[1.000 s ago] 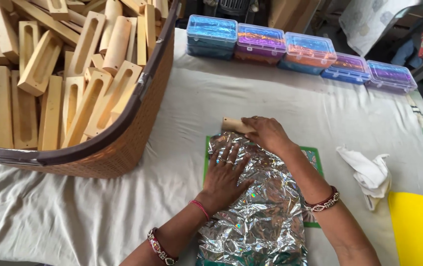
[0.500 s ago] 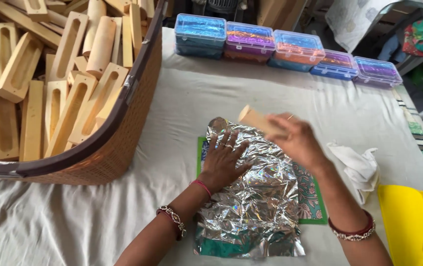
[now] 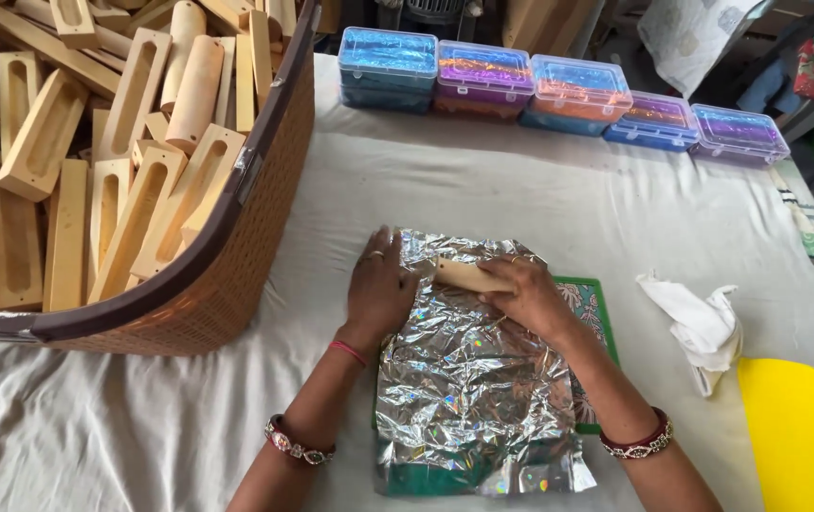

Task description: The person takes colorful metallic foil sheets from a cardboard box, lays them on the table, and wraps a wooden rolling pin by rolling it inside the foil and folding the edges over it. They then set the foil-wrapped roller aside and wipe several wooden blocks and handles one at a time with a white cloth.

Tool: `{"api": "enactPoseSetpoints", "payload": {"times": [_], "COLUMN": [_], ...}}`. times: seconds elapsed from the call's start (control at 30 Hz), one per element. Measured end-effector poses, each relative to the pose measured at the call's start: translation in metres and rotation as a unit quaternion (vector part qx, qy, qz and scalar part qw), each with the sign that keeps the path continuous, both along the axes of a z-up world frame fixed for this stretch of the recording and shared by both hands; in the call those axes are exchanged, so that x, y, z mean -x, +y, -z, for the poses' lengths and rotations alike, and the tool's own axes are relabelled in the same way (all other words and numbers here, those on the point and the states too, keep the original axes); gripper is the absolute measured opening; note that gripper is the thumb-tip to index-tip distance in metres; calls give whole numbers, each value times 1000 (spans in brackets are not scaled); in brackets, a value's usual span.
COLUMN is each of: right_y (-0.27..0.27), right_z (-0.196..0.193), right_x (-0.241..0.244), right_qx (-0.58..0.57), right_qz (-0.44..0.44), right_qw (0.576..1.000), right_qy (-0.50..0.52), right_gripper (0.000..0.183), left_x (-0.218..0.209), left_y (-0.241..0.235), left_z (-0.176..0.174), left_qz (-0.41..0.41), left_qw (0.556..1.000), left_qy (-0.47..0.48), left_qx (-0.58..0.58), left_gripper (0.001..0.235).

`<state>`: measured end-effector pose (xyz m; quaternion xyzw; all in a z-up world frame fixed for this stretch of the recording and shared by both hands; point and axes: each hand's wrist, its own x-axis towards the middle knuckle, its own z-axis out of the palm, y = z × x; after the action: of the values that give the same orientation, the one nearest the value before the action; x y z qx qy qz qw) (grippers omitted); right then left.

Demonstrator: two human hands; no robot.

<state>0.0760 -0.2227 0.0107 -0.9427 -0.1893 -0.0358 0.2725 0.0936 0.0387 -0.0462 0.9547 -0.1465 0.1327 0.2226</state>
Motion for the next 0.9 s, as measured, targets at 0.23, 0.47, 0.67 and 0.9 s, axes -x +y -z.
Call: {"api": "enactPoseSetpoints", "payload": {"times": [0.23, 0.47, 0.67, 0.9], "right_y": [5, 3, 6, -7], "right_z": [-10, -8, -41, -18], "right_x": [2, -2, 5, -1], "right_qx": [-2, 46, 96, 37], "right_qz": [-7, -20, -14, -28], "right_qw": [1000, 999, 993, 998], "right_qy": [19, 19, 64, 43], "right_gripper": [52, 56, 60, 48], "left_x": [-33, -50, -42, -41], "left_y": [2, 2, 5, 9], "left_z": [-2, -1, -12, -11], "left_qz": [-26, -53, -58, 11], "left_qw": [964, 967, 907, 882], "left_qy": [107, 113, 140, 131], "left_qx": [241, 223, 392, 453], "left_gripper": [79, 81, 58, 41]}}
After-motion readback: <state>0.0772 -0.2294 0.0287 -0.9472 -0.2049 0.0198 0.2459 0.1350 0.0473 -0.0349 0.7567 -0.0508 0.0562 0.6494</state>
